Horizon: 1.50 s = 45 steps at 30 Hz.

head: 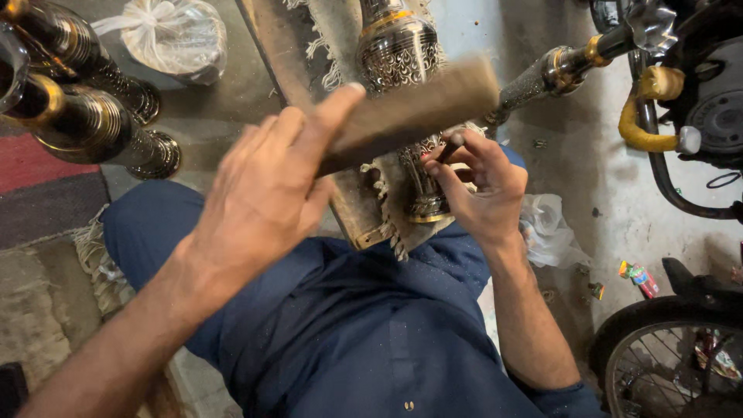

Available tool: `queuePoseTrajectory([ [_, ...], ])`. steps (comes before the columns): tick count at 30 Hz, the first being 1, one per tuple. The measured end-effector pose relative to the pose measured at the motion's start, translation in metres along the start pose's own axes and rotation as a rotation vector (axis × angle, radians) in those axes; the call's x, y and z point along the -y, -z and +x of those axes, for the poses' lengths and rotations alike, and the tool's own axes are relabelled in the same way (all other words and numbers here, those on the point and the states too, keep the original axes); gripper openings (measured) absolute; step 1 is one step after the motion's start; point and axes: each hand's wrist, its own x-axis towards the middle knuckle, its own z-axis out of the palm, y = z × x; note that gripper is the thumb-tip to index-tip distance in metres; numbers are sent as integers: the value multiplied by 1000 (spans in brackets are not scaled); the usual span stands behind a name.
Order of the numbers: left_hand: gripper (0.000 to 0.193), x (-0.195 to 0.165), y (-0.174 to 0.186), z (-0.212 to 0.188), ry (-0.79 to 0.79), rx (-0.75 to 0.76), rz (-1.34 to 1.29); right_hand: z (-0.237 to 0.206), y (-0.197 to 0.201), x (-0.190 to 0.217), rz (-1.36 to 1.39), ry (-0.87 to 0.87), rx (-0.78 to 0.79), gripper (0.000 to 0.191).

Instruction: The person sits on the floor with an ornate brass vase held on a board on their lap. They hold a chisel against the vase's surface with one hand and strike it with a wooden mallet held in the other hand, chasing engraved patterns into the metal and repositioning the chisel repeatedly along the design.

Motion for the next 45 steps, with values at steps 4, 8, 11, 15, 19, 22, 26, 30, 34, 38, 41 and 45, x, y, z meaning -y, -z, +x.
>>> queuePoseTrajectory([
  [4, 84, 2, -1, -1, 10, 66, 151, 2, -1, 2, 29, 7, 8, 39],
  [8, 85, 5, -5, -5, -48, 35, 283, 2, -1, 4, 3, -2, 3, 41],
  [11, 83, 4, -8, -6, -46, 15, 260, 3, -1, 6, -34, 3, 15, 34],
  [15, 83, 4, -6, -5, -61, -11, 379, 5, -1, 9, -45, -11, 9, 36],
  [19, 81, 4, -3, 2, -43, 12, 238, 6, -1, 11, -37, -1, 24, 34],
  [22, 77, 5, -1, 7, -80, 0, 391, 6, -2, 11, -12, 2, 16, 38],
  [26, 80, 5, 0, 11, 59, 66, 52, 6, 0, 11, -22, 21, 35, 38],
  [30, 77, 5, 1, 13, -76, -30, 398, 5, 1, 10, -19, -1, 46, 35],
  [34, 76, 9, 5, 18, -77, 6, 362, 3, 1, 7, -21, -12, 17, 38],
  [38, 79, 12, 5, 21, 69, 107, 21, 3, 1, 3, -5, 25, 18, 43],
  [41, 73, 15, 3, 23, -131, -5, 573, 3, 2, 2, 30, 25, 28, 41],
  [45, 79, 17, 2, 25, -50, 74, 281, 2, 3, 4, 18, -35, 56, 46],
])
